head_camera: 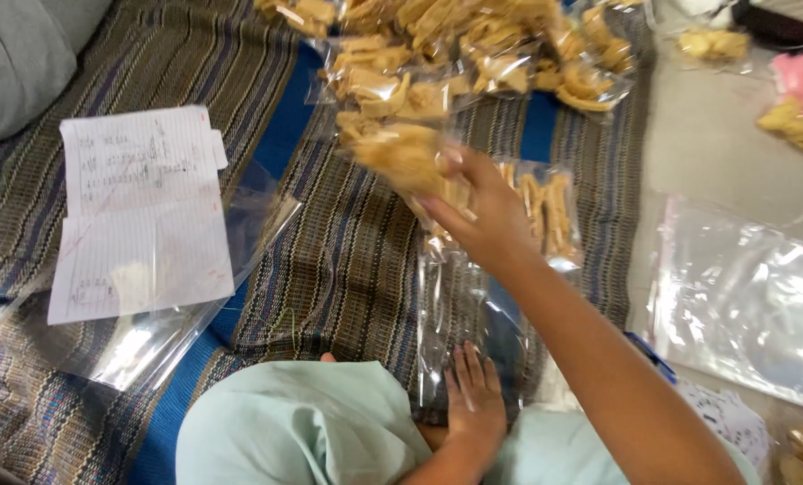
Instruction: The person picks up dried snack strips and places them into clear plastic bags, flattening and arranging the filled bags into an organized pile on a mat.
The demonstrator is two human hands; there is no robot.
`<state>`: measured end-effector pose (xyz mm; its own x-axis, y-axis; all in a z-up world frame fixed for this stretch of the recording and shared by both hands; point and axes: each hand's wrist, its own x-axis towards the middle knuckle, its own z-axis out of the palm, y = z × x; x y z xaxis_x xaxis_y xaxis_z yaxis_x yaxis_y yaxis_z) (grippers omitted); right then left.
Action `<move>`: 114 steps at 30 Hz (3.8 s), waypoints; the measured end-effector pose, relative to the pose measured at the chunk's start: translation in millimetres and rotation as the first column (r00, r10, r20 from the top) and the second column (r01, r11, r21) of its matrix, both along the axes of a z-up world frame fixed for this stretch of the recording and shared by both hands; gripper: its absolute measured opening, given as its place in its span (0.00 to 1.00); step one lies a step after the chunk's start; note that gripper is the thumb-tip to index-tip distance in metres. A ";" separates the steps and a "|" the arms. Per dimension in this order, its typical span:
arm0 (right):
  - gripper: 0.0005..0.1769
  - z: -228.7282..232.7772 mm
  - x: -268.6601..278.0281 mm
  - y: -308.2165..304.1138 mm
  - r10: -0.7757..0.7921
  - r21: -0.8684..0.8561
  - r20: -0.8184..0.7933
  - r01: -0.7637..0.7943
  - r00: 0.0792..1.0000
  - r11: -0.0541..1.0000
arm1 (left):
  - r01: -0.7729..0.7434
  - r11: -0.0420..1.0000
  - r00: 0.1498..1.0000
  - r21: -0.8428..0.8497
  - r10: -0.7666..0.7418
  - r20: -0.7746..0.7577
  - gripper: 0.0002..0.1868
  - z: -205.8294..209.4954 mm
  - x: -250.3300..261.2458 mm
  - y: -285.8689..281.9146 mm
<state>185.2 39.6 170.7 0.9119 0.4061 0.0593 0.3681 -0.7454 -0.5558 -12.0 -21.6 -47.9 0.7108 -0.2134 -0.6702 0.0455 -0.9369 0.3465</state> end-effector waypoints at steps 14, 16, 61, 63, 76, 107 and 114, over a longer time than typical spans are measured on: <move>0.29 -34.4 -265.4 -172.9 -0.175 0.606 -0.767 0.787 0.617 0.119 | -0.345 0.348 0.893 -0.872 0.407 -0.191 0.24 96.4 -73.7 99.4; 0.33 -32.2 -275.9 -169.0 -0.140 0.657 -0.734 0.747 0.664 0.102 | -0.315 0.220 0.898 -0.923 0.384 -0.215 0.25 131.8 -81.5 98.7; 0.21 -1.3 -292.7 -227.2 -0.265 0.503 0.099 0.181 0.959 0.845 | 0.318 0.687 0.680 0.653 -0.646 0.348 0.31 32.4 -37.6 65.6; 0.20 -28.0 -290.8 -223.8 -0.096 0.457 0.134 0.025 0.986 0.889 | 0.293 0.687 0.665 0.665 -0.646 0.375 0.35 18.8 -36.9 67.7; 0.35 -101.9 -297.4 -168.7 0.161 0.085 0.006 -0.161 0.987 0.983 | 0.137 0.965 0.331 0.226 -0.259 0.907 0.44 25.1 -29.2 85.1; 0.15 -176.8 -111.1 -94.0 -0.557 -0.093 -0.056 0.551 0.829 0.829 | 0.224 0.962 0.376 -0.154 0.060 0.925 0.29 78.8 -92.7 64.1; 0.24 -124.2 -105.8 -81.9 -0.592 0.241 -0.544 0.786 0.595 0.569 | 0.057 0.912 0.684 -0.406 0.260 0.681 0.19 -19.9 -74.7 27.3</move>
